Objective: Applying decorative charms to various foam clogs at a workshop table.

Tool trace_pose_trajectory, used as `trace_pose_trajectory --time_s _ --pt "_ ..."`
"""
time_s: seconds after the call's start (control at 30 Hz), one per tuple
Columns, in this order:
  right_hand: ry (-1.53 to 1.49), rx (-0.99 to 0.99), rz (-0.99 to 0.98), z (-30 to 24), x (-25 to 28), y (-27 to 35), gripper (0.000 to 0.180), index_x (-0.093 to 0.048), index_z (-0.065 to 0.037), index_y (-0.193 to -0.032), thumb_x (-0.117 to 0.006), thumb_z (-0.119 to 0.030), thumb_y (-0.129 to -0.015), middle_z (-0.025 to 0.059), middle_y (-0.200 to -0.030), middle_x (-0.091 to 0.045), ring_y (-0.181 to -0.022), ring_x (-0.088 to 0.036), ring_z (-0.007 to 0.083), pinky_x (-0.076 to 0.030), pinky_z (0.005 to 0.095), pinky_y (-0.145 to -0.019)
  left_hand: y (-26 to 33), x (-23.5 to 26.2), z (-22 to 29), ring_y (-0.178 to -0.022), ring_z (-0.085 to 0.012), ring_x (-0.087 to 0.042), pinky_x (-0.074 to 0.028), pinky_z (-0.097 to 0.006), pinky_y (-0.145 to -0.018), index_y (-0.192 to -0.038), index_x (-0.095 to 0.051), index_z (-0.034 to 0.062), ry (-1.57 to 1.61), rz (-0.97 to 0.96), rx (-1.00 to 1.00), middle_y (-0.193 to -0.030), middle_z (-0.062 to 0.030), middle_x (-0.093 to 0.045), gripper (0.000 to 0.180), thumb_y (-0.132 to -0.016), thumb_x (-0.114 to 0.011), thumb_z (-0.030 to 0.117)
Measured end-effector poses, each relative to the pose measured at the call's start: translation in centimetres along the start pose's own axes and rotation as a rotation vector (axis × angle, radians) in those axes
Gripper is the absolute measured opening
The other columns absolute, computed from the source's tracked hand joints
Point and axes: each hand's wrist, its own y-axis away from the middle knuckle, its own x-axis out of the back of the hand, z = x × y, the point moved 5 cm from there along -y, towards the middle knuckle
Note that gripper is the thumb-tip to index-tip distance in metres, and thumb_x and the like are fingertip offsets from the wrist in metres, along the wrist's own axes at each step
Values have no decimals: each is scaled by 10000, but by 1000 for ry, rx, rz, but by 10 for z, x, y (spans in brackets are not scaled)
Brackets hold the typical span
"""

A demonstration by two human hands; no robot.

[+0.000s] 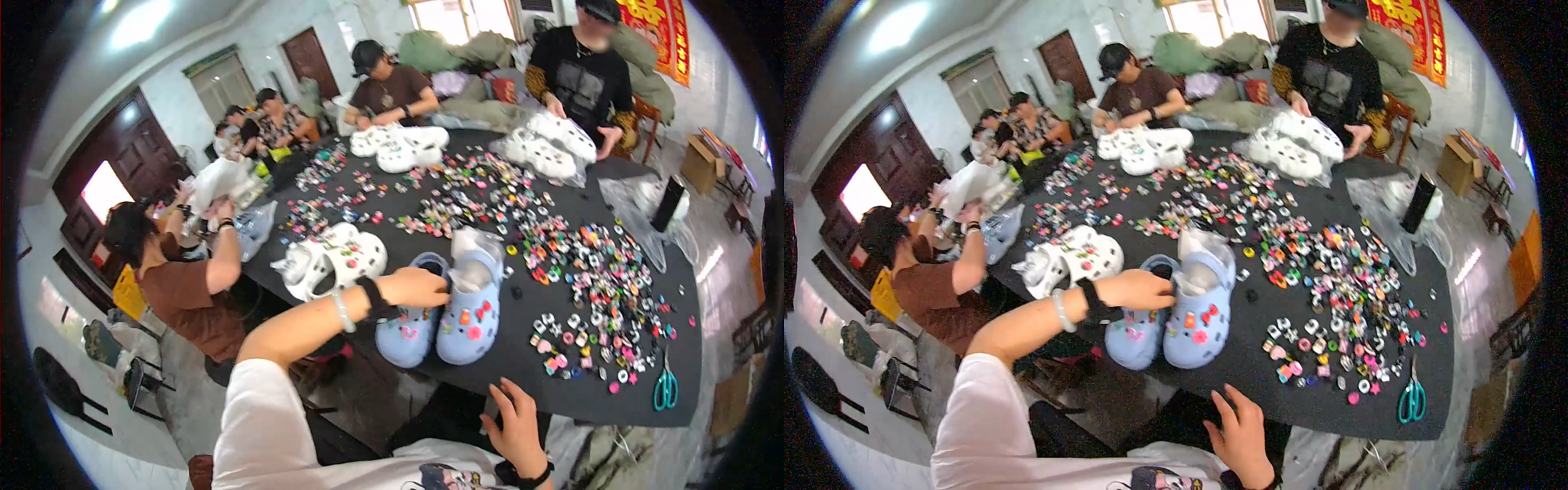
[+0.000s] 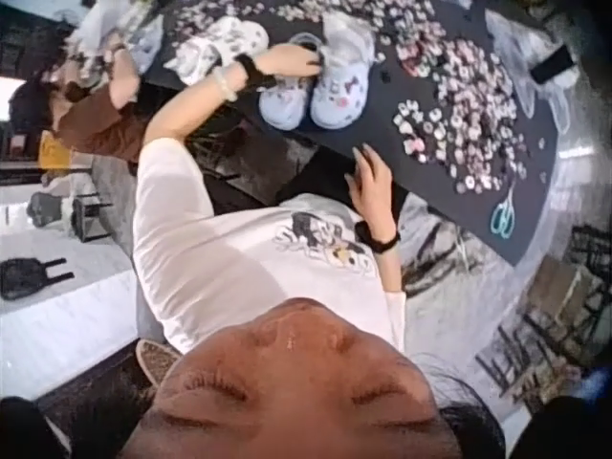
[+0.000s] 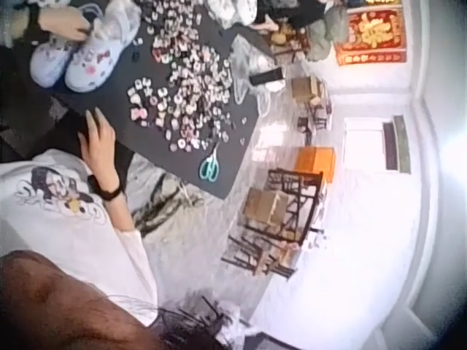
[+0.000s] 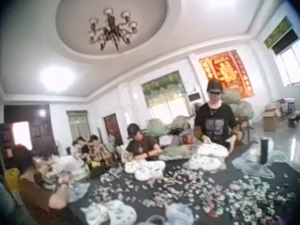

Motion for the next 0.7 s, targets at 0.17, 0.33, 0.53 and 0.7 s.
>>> trace_pose_trajectory --time_s 0.17,0.33,0.53,0.7 --pt "13 -28 -42 2 -2 -7 613 -547 -83 -1321 -768 -104 -750 171 -1326 -523 -1143 -550 332 -428 445 -956 1 -28 -36 -773 -304 -682 -510 -412 -675 -1236 -455 54 394 64 -198 -883 -182 -688 434 -890 -664 212" --pt "26 -3 -41 5 0 -14 619 -543 -51 -1305 -764 -59 -727 165 -1332 -519 -1153 -542 328 -422 433 -973 17 -7 -20 -545 -199 -639 -490 -340 -513 -1300 -425 138 623 194 69 -791 -124 -670 465 -885 -627 86" --pt "34 -1 -58 1 -10 -19 599 -544 -73 -1323 -758 -105 -765 148 -1316 -535 -1154 -539 329 -425 441 -968 -3 -1 3 -709 -212 -679 -520 -341 -653 -1335 -463 159 452 13 -125 -948 -120 -667 416 -931 -559 136" --pt "31 -17 -80 2 -19 -10 603 -547 -74 -1322 -763 -111 -760 146 -1312 -538 -1145 -544 328 -427 436 -966 -38 -9 -16 -917 -193 -574 -459 -332 -809 -1276 -538 113 410 -138 -321 -1098 -83 -625 387 -961 -589 331"
